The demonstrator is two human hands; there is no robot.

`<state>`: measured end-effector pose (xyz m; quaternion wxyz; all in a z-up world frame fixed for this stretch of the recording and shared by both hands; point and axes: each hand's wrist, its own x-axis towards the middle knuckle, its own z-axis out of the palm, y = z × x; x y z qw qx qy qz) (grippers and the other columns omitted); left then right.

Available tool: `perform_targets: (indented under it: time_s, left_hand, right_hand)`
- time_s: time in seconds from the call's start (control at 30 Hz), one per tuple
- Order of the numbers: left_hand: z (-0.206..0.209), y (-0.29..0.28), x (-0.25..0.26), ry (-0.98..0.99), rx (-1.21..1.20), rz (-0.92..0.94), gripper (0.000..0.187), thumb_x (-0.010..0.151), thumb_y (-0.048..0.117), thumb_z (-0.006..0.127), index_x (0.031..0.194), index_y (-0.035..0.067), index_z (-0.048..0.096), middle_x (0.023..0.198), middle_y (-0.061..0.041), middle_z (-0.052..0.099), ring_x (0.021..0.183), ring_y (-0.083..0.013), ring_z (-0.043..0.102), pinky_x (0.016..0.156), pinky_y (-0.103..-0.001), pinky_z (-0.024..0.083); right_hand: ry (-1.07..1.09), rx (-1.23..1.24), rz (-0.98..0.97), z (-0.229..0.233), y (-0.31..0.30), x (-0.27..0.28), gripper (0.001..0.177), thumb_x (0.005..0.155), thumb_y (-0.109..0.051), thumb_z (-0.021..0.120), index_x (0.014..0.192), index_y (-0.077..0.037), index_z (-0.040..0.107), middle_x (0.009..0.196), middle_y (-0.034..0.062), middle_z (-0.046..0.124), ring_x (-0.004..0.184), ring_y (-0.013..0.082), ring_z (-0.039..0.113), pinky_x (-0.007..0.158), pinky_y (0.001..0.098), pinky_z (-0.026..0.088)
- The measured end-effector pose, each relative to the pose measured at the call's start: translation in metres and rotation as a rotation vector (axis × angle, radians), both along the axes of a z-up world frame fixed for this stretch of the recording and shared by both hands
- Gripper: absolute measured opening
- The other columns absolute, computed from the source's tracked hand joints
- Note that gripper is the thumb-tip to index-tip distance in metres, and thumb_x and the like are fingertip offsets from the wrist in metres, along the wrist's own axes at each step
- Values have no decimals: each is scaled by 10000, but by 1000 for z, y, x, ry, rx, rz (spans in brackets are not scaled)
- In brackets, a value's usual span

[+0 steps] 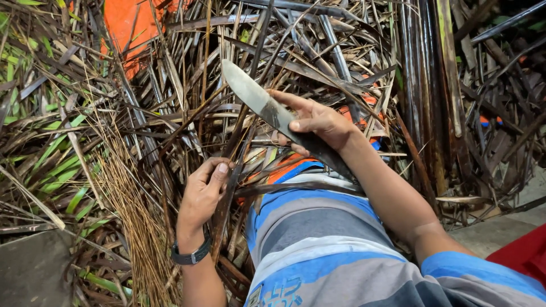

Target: The person strips midribs from dried palm leaves using a large knife while sitting on the floor.

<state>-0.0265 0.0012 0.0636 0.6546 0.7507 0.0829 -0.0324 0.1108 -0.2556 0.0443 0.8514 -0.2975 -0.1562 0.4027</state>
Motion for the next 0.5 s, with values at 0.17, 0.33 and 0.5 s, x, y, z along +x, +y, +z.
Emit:
perform_targets:
  time_s: [0.17,0.33,0.5]
  left_hand:
    - [-22,21,-10,62,-49,-56,230,1066,144,524,1044,3,704,547,-36,427,420,-93,369,380,-217,355]
    - [-11,36,-18,255,39,-152,287,1061,284,512,1097,68,697,694,30,436,579,-82,385,508,-229,330]
    - [-5,43,-24,302,122,-199,330,1037,361,515,1054,99,715,681,26,458,596,-97,420,549,-243,369]
  right_hand:
    - [-37,-12,-106,-17,-17,19,773,880,-5,611,1585,-204,367,962,329,696,620,369,734,422,378,595]
    - [256,107,-132,17,-36,26,925,780,173,655,1571,-178,329,1671,241,167,764,313,714,448,282,614]
    - [187,236,-192,-5,-50,44,847,877,202,600,1602,-167,366,1527,176,398,865,360,733,528,333,672]
